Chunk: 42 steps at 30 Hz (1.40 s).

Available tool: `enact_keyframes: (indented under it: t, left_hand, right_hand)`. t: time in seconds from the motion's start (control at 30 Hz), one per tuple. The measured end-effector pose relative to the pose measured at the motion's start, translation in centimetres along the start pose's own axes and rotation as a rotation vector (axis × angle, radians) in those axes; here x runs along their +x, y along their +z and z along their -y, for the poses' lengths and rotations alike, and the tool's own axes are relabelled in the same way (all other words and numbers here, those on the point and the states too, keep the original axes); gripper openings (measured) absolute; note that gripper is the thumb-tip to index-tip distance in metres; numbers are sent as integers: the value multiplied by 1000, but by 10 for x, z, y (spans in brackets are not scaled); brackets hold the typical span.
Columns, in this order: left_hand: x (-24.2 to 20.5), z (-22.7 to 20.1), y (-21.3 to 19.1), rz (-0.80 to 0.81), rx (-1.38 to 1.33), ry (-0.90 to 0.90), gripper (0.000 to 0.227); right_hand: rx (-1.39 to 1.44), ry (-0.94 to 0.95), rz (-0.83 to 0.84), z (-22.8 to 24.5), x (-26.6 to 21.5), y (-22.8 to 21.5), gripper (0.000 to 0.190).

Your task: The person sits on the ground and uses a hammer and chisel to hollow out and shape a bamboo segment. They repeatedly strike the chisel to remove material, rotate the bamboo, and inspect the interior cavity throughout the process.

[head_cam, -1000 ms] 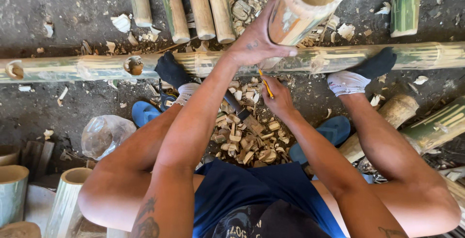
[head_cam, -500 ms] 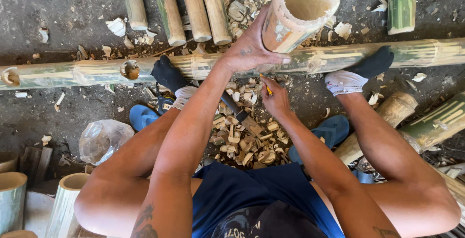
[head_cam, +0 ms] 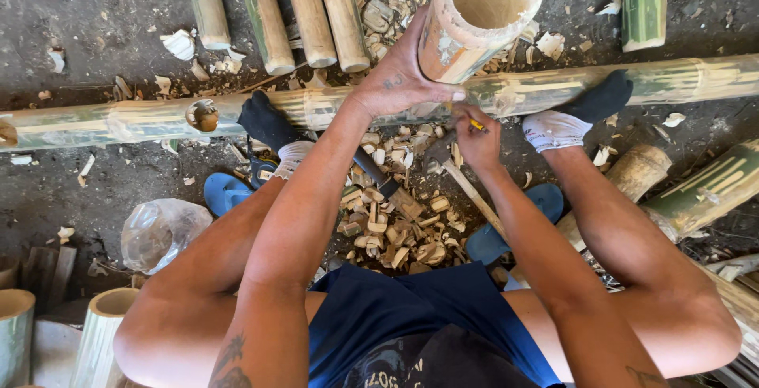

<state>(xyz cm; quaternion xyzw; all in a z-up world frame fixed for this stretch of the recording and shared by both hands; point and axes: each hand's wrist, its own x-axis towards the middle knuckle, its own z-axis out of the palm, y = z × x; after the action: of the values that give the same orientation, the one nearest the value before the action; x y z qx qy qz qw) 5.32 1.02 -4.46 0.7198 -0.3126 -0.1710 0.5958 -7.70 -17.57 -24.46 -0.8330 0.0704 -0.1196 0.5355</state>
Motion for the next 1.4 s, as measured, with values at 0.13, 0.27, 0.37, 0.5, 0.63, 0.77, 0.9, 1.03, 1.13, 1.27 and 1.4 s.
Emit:
enact_keyframes:
  t: [0.13,0.27,0.37,0.5,0.63,0.77,0.9,1.03,1.13,1.27,1.4]
  left_hand:
    - [4,-2,3,10,43,-119,135]
    - [-2,-2,3,2,43,-101,132]
    - [0,-5,2,12,4,-47,129]
    - [-26,-11,19,63,-165,-44,128]
    - [-97,-13,55,63,302,404,121]
    - [-143,1,78,177,356,447,118]
    - [-145,3,76,206,370,444,110]
    - [-141,2,76,177,338,477,103]
    - [-140,9,81,143,331,511,96]
    - [-138,19,83,118,321,532,95]
    - [-133,24,84,97,301,551,99]
  right_hand:
    - [80,25,148,-5,17,-4,25]
    - [96,10,45,-13,18,-2,24]
    - [59,201,128,-16,20,0,23]
    - [250,-51,-113,-15,25,-6,23]
    - [276,110,44,0,51,-24,15]
    - [200,214,247,20,73,-29,20]
    - [13,116,466,45,86,-10,23]
    - [-316,67,660,63,97,19,29]
    - [-378,6,748,70,105,31,31]
    - [-529,-73,819,75,114,31,25]
    - [-310,-189,779,72,114,25,24]
